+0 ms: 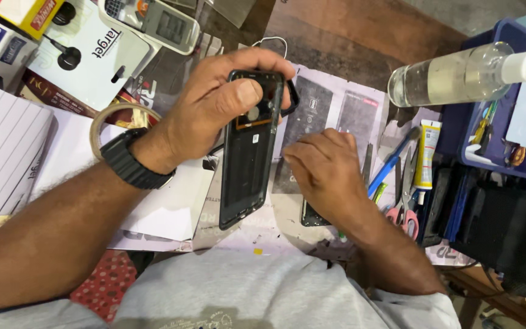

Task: The person removes the back cover of a smartphone, detaches internal components and cables by hand, and uses a plastic pry tool to separate parts on a repair bench.

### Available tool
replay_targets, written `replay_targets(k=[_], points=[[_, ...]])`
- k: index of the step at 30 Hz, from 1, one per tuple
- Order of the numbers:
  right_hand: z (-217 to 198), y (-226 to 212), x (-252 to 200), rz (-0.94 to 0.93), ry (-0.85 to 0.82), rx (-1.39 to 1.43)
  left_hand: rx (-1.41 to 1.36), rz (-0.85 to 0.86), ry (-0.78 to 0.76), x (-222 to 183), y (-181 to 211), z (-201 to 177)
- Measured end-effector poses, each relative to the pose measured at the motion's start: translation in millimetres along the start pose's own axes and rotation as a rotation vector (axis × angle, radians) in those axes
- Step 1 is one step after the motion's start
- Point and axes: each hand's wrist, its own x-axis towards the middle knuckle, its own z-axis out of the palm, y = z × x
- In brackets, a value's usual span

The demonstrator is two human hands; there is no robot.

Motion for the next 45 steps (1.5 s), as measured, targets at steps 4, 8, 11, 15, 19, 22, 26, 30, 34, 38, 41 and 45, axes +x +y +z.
replay_targets(k=[4, 8, 11, 15, 19, 22, 26, 30, 34, 38, 41, 45], points=[[-13.6, -3.6, -3.5, 0.062, 0.067, 0.369, -0.037, -0.029, -0.002, -0.3, -1.8, 3.4], [-20.5, -8.0, -5.0, 0.129, 0.081, 0.430, -0.010, -0.023, -0.001, 0.0, -2.3, 6.1], [-21.6, -8.0, 3.8, 0.016, 0.111, 0.351, 0.048, -0.105, 0.048, -2.0, -0.6, 12.3], [-14.2, -10.3, 14.9, 0.037, 0.083, 0.288, 0.096, -0.045, 0.081, -0.7, -1.5, 17.8], [-6.1, -9.3, 17.2, 0.096, 0.100, 0.370, 0.077, -0.074, 0.116, -1.4, -2.0, 15.3], [-4.0, -7.6, 15.0, 0.107, 0.100, 0.399, 0.080, -0.030, 0.138, -3.1, -3.3, 15.9], [7.1, -10.1, 14.9, 0.329, 0.133, 0.777, 0.170, 0.102, 0.163, -6.8, 1.0, 20.3], [8.5, -12.4, 16.8, 0.536, 0.149, 0.952, 0.287, 0.203, 0.202, -9.4, 9.8, 23.6], [6.4, -15.1, 22.7, 0.380, 0.207, 0.792, 0.393, 0.244, 0.220, -12.9, 11.0, 28.3], [6.8, -17.2, 29.4, 0.490, 0.149, 0.734, 0.448, 0.268, 0.226, -16.8, 4.5, 32.8], [8.5, -21.3, 33.1, 0.396, 0.182, 0.441, 0.459, 0.264, 0.248, -17.9, 0.8, 35.0], [9.5, -24.9, 37.1, 0.327, 0.206, 0.324, 0.469, 0.252, 0.279, -18.5, 0.5, 36.3]])
